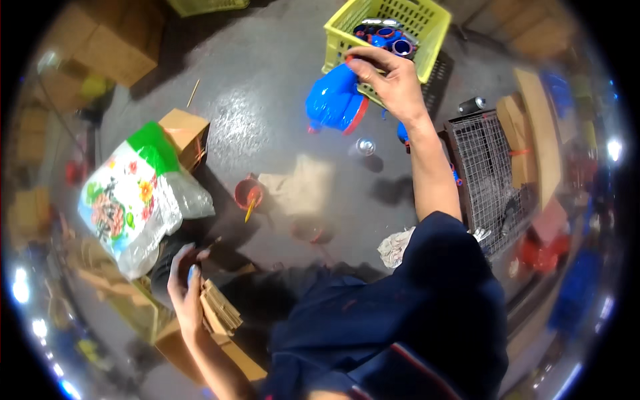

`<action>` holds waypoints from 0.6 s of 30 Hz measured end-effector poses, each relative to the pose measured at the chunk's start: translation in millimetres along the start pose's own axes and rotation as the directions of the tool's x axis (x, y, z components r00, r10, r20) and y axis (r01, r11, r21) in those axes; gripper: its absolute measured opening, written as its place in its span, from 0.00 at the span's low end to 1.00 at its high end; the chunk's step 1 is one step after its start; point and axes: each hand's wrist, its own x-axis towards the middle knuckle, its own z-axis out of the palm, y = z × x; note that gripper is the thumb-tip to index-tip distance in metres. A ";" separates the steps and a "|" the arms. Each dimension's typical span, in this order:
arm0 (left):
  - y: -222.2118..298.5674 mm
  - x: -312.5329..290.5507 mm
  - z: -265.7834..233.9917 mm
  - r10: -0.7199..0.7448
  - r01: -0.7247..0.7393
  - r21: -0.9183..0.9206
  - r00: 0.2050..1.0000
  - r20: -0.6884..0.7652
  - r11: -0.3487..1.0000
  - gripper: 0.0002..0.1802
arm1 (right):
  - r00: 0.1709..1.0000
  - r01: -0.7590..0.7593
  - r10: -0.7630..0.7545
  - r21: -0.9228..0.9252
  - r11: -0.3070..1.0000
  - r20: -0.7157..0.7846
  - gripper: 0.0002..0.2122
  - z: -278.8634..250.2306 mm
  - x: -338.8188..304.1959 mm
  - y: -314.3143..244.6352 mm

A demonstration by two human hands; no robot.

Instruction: The person constructs a cardboard box, places cardboard dividers inside, and then carefully places blue plastic components into the compartments, occasionally using a brush with red substance and a cloth on the items.

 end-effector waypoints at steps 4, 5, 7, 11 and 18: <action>7.5 3.6 14.1 0.031 -0.021 -0.079 0.990 0.136 0.997 0.35 | 0.904 0.002 -0.017 0.035 0.999 0.427 0.11 66.1 -10.4 -48.5; 9.9 5.0 21.2 0.030 -0.007 -0.153 0.988 0.150 0.988 0.38 | 0.847 -0.027 0.002 0.040 0.999 0.531 0.11 81.6 -14.9 -58.7; 19.0 7.4 26.2 0.031 -0.009 -0.111 0.980 0.196 0.994 0.45 | 0.735 0.194 -0.225 0.120 0.974 0.640 0.11 116.0 -18.8 -66.2; 34.9 -4.4 35.8 0.006 0.050 -0.228 0.971 0.238 0.972 0.62 | 0.514 0.266 -0.397 0.299 0.916 0.760 0.14 185.8 -31.8 -93.7; -8.0 -26.2 20.9 0.000 -0.037 -0.341 0.994 -0.109 0.940 0.51 | 0.432 -0.102 -0.415 0.500 0.860 0.801 0.12 258.4 -51.6 -103.3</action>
